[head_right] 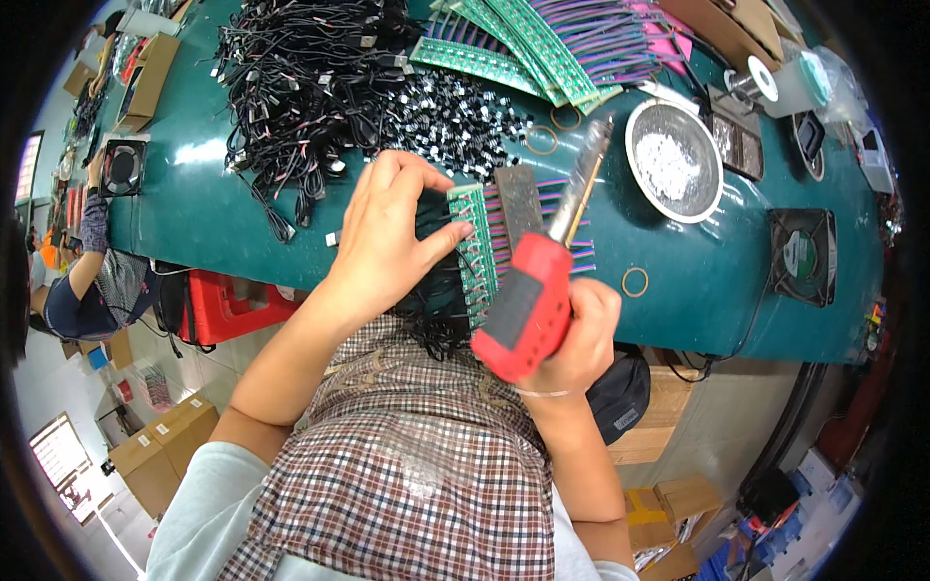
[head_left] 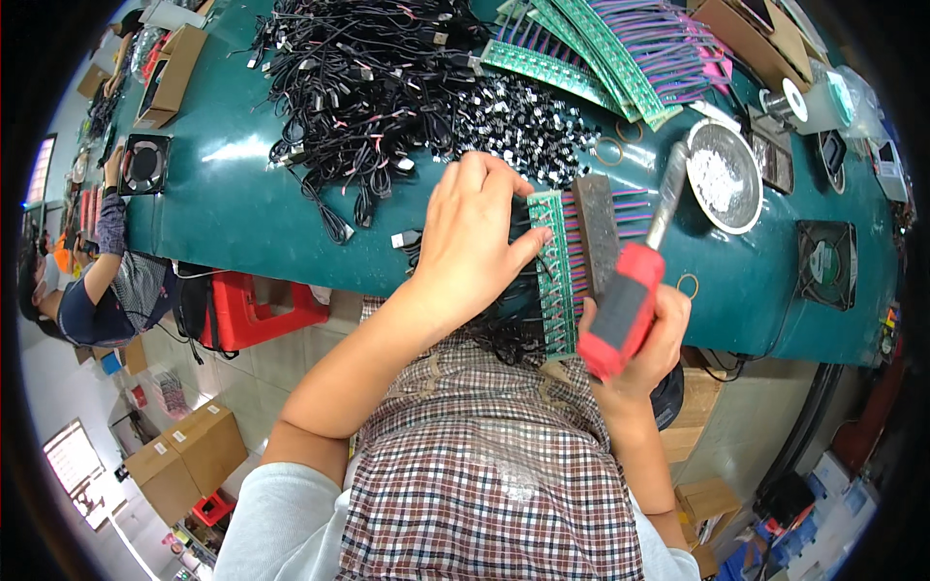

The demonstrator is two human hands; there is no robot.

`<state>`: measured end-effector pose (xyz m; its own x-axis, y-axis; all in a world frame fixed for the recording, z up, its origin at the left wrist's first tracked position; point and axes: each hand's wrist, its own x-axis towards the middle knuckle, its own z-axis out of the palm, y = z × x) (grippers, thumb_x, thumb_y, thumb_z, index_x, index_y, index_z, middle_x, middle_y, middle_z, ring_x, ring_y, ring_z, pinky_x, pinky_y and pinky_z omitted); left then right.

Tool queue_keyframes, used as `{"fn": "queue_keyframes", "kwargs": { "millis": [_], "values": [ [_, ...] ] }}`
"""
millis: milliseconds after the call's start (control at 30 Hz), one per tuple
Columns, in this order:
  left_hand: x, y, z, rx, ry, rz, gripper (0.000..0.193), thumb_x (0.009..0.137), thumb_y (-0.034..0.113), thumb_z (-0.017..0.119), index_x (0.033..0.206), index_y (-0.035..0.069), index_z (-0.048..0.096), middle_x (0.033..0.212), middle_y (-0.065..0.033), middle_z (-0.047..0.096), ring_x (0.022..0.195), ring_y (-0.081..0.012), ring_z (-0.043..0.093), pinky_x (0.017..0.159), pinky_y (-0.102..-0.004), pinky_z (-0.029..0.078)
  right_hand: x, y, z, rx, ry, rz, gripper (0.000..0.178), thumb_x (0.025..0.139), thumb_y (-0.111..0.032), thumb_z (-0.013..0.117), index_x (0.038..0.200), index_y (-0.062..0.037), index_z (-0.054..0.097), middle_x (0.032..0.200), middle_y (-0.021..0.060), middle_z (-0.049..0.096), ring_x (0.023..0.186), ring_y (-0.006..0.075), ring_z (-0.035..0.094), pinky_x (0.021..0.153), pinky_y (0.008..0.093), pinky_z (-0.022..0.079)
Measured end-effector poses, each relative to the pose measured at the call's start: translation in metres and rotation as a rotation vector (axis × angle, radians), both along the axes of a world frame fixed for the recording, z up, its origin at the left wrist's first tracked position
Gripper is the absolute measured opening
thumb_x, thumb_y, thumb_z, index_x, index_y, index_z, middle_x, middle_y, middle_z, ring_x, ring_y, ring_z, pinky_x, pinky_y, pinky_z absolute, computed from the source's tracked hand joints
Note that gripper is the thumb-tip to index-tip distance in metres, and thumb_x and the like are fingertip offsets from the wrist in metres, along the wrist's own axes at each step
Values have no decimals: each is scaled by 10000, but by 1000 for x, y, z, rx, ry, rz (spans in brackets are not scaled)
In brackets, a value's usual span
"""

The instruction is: The person solders cable wires onto circuit boards using a soldering iron, sets the board aside, places a new circuit board on the table, and solders small electronic components onto it.

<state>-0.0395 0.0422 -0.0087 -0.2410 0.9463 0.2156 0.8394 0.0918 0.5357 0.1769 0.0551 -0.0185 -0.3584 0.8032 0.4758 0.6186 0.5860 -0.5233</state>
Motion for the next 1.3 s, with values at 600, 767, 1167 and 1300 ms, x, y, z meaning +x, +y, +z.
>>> {"fn": "queue_keyframes", "kwargs": {
  "millis": [600, 767, 1167, 1300],
  "values": [
    [-136, -108, 120, 282, -1057, 516, 285, 865, 63, 729, 1122, 63, 607, 826, -2, 664, 671, -84, 630, 618, -247, 519, 49, -19, 32, -368, 414, -337, 578, 871, 95, 712, 1307, 3, 345, 1116, 163, 595, 821, 152, 614, 729, 261, 530],
    [-272, -170, 119, 312, -849, 754, 257, 946, 110, 685, 1148, -24, 597, 971, -61, 695, 840, -126, 691, 714, -264, 577, 63, -16, 28, -326, 403, -356, 501, 875, 84, 718, 1272, 3, 423, 1092, 140, 610, 815, 149, 624, 712, 256, 536],
    [-324, -144, -33, -232, 312, 682, 532, 946, 443, 634, 1435, 240, 582, 1548, -230, 458, 1433, -391, 438, 1186, -527, 327, 58, -29, 38, -408, 433, -420, 594, 877, 65, 722, 1358, 3, 379, 1099, 141, 601, 829, 127, 606, 681, 244, 546],
    [-328, -146, 6, -356, 334, 604, 445, 917, 417, 689, 1320, 227, 685, 1499, -222, 510, 1362, -382, 512, 1164, -523, 352, 68, -30, 43, -466, 405, -489, 656, 876, 46, 734, 1412, 6, 358, 1135, 141, 606, 890, 127, 590, 723, 255, 537]
  ]
}}
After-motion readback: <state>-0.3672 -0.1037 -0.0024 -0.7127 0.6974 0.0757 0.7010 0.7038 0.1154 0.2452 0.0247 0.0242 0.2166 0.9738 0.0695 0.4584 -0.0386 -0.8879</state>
